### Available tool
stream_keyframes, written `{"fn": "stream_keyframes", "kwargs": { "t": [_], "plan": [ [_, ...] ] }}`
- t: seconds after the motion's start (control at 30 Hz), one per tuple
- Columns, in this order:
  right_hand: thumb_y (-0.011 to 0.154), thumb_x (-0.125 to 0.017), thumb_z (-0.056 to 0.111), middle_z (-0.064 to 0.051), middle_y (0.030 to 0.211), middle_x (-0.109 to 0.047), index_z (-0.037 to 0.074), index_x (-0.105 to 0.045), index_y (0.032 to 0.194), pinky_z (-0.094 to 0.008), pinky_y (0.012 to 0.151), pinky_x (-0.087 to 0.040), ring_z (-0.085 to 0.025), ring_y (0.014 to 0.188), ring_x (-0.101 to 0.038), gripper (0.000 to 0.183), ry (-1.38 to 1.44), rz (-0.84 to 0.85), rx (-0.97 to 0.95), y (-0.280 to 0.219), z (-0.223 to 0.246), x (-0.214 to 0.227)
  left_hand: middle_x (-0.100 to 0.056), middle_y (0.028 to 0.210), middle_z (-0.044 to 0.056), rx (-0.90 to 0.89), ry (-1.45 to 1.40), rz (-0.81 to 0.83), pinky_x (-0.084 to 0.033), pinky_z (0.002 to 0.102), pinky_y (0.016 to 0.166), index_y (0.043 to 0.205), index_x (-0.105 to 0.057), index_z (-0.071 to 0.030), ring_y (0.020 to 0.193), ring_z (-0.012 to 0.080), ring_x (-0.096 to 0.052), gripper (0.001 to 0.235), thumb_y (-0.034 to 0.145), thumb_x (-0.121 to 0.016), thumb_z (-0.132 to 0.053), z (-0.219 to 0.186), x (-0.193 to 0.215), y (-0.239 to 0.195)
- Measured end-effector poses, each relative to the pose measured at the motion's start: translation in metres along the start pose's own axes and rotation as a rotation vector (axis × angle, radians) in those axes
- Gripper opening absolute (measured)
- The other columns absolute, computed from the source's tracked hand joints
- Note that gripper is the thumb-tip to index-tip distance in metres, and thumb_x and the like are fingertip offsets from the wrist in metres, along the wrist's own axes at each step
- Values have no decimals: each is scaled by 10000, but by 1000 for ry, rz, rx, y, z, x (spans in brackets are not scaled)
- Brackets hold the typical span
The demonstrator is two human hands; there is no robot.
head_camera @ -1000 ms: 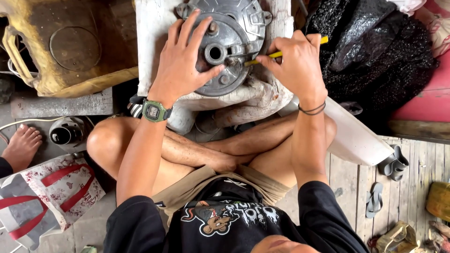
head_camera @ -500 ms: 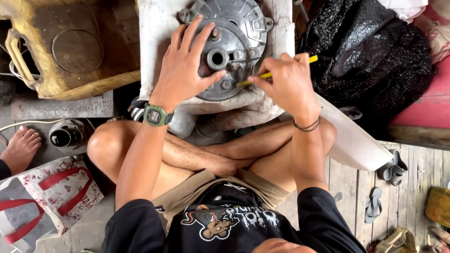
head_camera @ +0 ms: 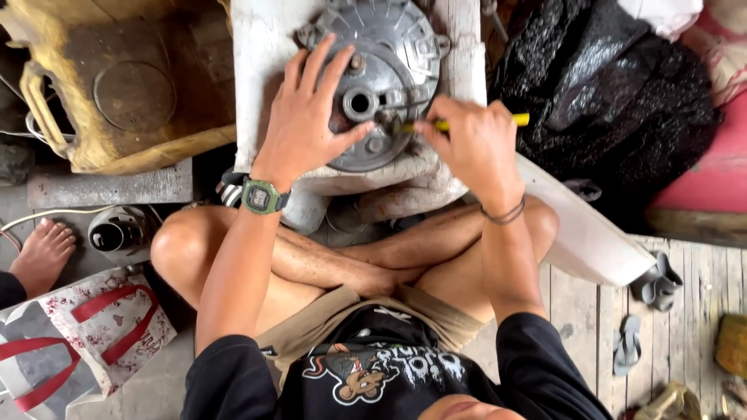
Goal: Cleaning a metal motorcycle engine component using a small scraping tool while sitting on the floor.
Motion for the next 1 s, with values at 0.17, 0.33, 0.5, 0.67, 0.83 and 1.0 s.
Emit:
{"fn": "stream_keyframes", "kwargs": {
  "t": [0.17, 0.33, 0.5, 0.67, 0.83, 1.0],
  "plan": [
    [943, -787, 314, 2, 606, -627, 109, -706, 838, -357, 730, -431, -206, 542, -557, 244, 79, 74, -33, 1, -7, -9, -275, 1634, 102, -1, -6, -4, -473, 567, 1095, 1584, -351, -179, 1422, 438, -369, 874, 931, -756, -594, 0, 0, 0],
    [975, -807, 274, 14, 569, -578, 125, -691, 829, -342, 702, -398, -158, 514, -511, 239, -11, -78, -40, 2, -10, -5, -273, 1639, 103, 8, 1, 5, -472, 606, 1088, 1589, -335, -189, 1427, 467, -356, 890, 924, -741, -619, 1, -1, 3],
    [915, -796, 314, -31, 569, -620, 81, -701, 790, -367, 499, -424, -233, 436, -529, 281, 147, 169, -95, -4, 0, 1, -276, 1641, 111, 21, -22, 24, -458, 597, 1093, 1583, -335, -194, 1437, 451, -341, 875, 922, -709, -627, 1, -4, 1],
    [955, -795, 311, -19, 555, -594, 93, -655, 801, -350, 438, -377, -207, 423, -496, 301, 102, 51, -109, -3, -10, -6, -271, 1644, 105, 19, -16, 19, -459, 602, 1087, 1586, -334, -196, 1438, 461, -345, 876, 922, -715, -622, 1, -3, 0],
    [939, -782, 310, 4, 515, -601, 98, -699, 809, -308, 395, -347, -162, 386, -497, 263, 114, 172, -113, -1, -9, -9, -284, 1640, 118, 14, -25, 14, -449, 592, 1088, 1580, -343, -182, 1426, 462, -366, 870, 921, -701, -623, 0, -1, 1],
    [948, -780, 247, 39, 547, -585, 130, -670, 773, -292, 593, -409, -125, 395, -431, 238, 40, 36, 8, -1, -1, 0, -267, 1650, 101, 21, -18, 13, -459, 585, 1094, 1581, -335, -191, 1441, 452, -350, 875, 914, -708, -619, 0, -2, 1]
  ]
}}
Point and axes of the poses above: each hand's wrist, its own y-axis towards the middle knuckle, its own x-axis out of the back of the hand, z = x × y, the point moved 3 cm from there along y, towards the middle knuckle
